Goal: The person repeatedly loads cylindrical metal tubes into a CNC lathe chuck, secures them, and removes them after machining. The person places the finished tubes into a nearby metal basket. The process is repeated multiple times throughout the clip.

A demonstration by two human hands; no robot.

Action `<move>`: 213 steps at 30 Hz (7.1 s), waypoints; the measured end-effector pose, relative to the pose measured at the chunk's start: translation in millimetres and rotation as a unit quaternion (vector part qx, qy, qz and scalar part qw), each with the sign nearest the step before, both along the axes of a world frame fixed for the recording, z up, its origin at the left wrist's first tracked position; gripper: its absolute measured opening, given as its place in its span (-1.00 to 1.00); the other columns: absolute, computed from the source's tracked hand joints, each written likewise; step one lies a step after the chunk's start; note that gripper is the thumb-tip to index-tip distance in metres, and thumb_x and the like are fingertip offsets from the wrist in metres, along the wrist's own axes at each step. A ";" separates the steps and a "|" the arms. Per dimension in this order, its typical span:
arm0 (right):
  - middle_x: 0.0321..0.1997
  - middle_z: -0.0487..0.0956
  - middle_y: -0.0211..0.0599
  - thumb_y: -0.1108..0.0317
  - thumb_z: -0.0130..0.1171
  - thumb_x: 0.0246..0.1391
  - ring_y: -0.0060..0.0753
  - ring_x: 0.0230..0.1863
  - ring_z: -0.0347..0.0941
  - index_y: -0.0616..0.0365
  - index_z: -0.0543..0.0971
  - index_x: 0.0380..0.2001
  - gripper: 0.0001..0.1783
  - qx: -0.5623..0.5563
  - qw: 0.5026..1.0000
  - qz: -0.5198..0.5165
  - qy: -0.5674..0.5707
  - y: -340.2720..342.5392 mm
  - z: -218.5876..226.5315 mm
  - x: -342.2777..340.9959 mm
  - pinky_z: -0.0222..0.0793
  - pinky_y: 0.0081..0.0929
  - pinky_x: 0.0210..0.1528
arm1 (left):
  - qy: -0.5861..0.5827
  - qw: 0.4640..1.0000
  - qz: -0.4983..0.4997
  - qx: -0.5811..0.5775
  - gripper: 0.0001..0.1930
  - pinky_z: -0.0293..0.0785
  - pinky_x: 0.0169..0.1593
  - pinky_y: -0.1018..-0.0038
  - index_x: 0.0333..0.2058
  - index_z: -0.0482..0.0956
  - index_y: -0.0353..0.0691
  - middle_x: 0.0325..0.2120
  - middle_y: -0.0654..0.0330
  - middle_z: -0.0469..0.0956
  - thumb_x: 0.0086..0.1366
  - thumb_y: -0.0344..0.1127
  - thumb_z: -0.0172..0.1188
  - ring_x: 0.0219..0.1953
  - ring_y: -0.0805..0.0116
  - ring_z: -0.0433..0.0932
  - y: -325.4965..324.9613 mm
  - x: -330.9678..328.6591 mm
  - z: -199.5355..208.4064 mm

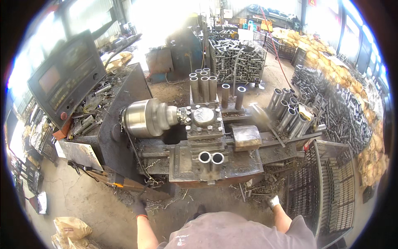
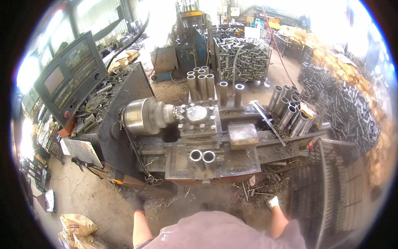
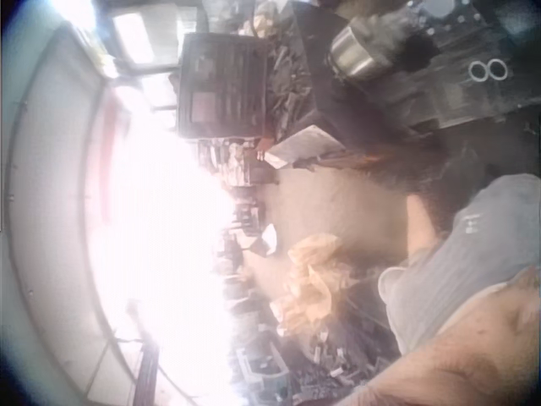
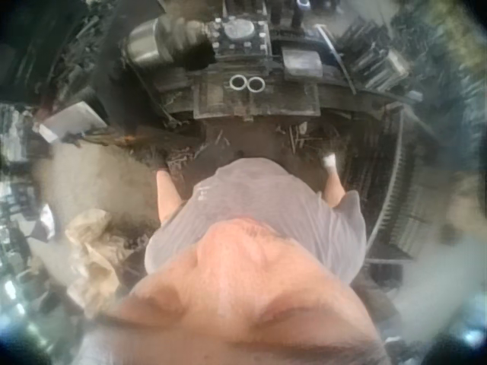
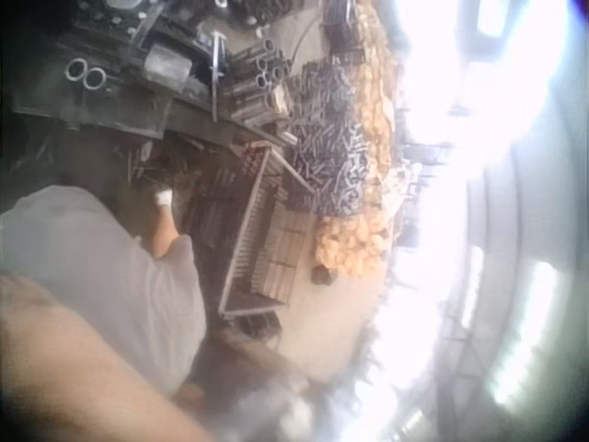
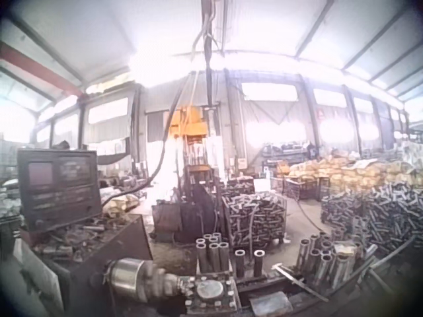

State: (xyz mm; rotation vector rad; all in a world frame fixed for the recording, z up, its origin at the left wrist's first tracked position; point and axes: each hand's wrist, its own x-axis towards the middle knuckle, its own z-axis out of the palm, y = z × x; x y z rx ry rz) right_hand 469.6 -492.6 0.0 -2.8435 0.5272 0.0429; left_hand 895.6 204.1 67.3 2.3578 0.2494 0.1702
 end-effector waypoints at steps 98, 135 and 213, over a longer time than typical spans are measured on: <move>-0.63 0.60 -0.14 0.05 0.41 -0.10 0.02 -0.60 0.57 0.11 0.68 -0.58 -0.66 -0.066 0.824 0.547 0.130 193.7 455.6 438.8 0.43 -0.08 -0.55 | -0.006 0.997 -0.063 0.043 -0.20 0.39 0.38 0.17 0.51 0.31 0.02 0.34 -0.05 0.52 0.24 -0.19 0.14 0.35 -0.08 0.50 -160.6 227.9 230.3; -0.33 0.71 0.05 -0.14 0.40 -0.05 0.13 -0.29 0.70 0.15 0.62 -0.11 -0.38 -0.057 0.964 0.258 -0.037 45.4 443.6 569.4 0.64 -0.09 -0.16 | -0.024 0.942 -0.119 -0.314 -0.57 0.58 -0.28 0.41 0.14 0.57 -0.30 -0.23 0.14 0.69 0.30 -0.39 0.26 -0.39 0.35 0.66 -295.9 174.4 234.3; -0.46 0.70 -0.30 0.27 0.53 0.06 -0.52 -0.49 0.60 0.24 0.74 -0.27 -0.73 0.202 0.922 0.217 0.247 129.0 366.6 683.9 0.53 -0.42 -0.44 | 0.064 0.968 0.063 -0.234 -0.57 0.60 -0.14 0.14 0.04 0.66 -0.27 -0.36 0.11 0.72 0.48 -0.02 0.16 -0.29 0.15 0.69 -126.5 53.1 145.2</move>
